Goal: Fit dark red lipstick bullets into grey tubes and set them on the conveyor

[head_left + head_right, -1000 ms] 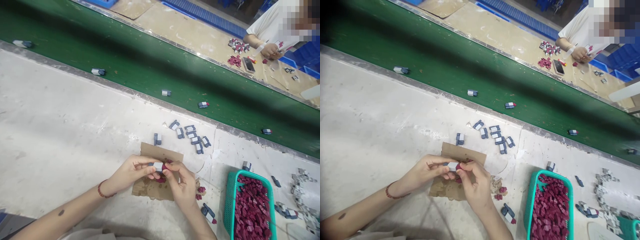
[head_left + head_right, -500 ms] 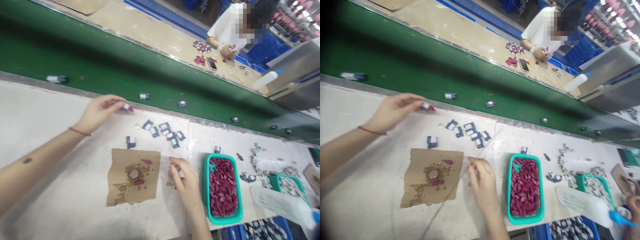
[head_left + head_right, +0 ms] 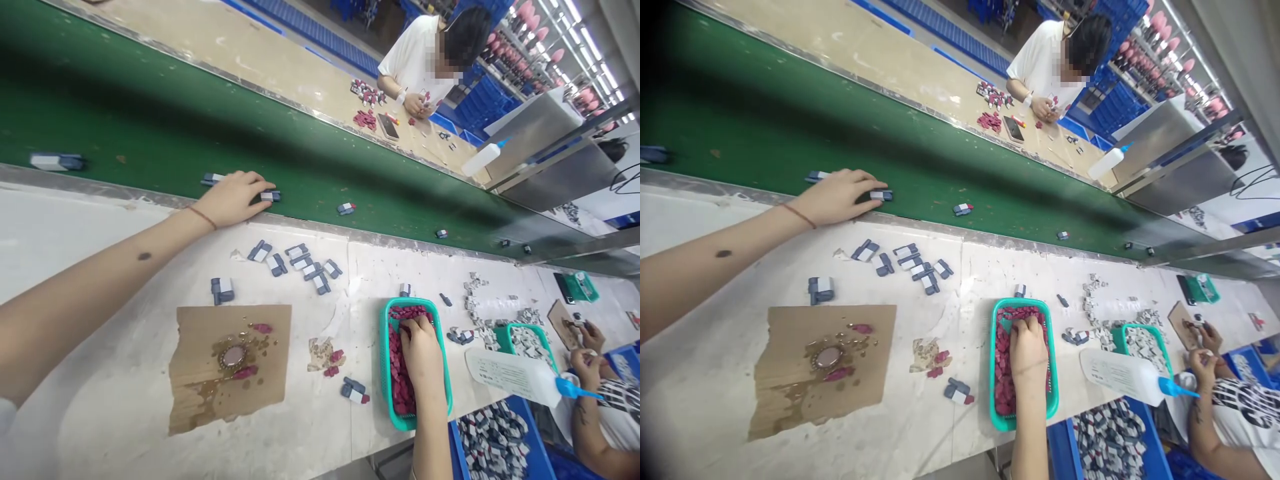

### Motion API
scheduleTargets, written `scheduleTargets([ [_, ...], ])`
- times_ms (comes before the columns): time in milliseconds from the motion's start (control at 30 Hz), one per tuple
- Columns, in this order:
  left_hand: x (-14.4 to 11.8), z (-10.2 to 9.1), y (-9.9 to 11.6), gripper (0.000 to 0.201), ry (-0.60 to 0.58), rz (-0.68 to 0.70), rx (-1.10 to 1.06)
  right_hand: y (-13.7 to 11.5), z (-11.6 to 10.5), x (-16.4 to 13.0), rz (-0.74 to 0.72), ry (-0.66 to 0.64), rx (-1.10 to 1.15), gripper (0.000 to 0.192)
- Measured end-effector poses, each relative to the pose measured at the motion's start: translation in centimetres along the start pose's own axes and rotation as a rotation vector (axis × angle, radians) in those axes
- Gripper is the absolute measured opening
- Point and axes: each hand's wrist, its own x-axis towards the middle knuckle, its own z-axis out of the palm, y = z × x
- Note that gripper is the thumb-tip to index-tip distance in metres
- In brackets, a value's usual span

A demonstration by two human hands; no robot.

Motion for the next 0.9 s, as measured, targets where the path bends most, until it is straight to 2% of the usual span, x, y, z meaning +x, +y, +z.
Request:
scheduleTargets([
  [100, 1.1, 1.0, 0.6, 0.039, 0.014, -0.021, -0.03, -0.5, -0.6, -0.1, 0.018, -0.003, 0.171, 0.018],
  [167, 1.0, 1.3, 1.3, 0.035, 0.061, -0.052, -0.135, -1.0, -1.2, -0.4, 0.08, -0.009, 0.423, 0.015],
  [233, 0.0, 1.3, 2.3, 0.035, 0.091, -0.131, -0.378, -2.1, -1.7, -0.9, 0.175, -0.023, 0.731, 0.019],
  [300, -2.0, 1.2, 3.7, 0.037, 0.076, -0.253, -0.738, -3.6, -1.9, -1.3, 0.239, -0.038, 1.002, 0.024],
  [367, -4.6, 0.9, 5.2, 0.037, 0.022, -0.363, -1.088, -5.6, -1.7, -1.6, 0.26, -0.084, 1.179, 0.029],
  [433, -7.5, 0.4, 6.4, 0.038, -0.035, -0.438, -1.289, -7.9, -1.1, -1.7, 0.259, -0.175, 1.267, 0.03],
  [533, -11.6, -0.3, 7.4, 0.041, -0.118, -0.515, -1.354, -11.3, 0.4, -1.7, 0.226, -0.351, 1.315, 0.028],
  [633, -14.9, -0.6, 7.4, 0.035, -0.152, -0.566, -1.354, -14.6, 2.3, -1.7, 0.127, -0.48, 1.236, 0.026],
  [767, -18.2, -0.1, 7.1, 0.035, -0.128, -0.617, -1.351, -18.1, 4.5, -2.2, -0.133, -0.487, 0.999, 0.02],
  [900, -20.4, 0.5, 7.2, 0.036, -0.009, -0.678, -1.267, -19.9, 5.8, -2.8, -0.477, -0.425, 0.777, 0.027],
])
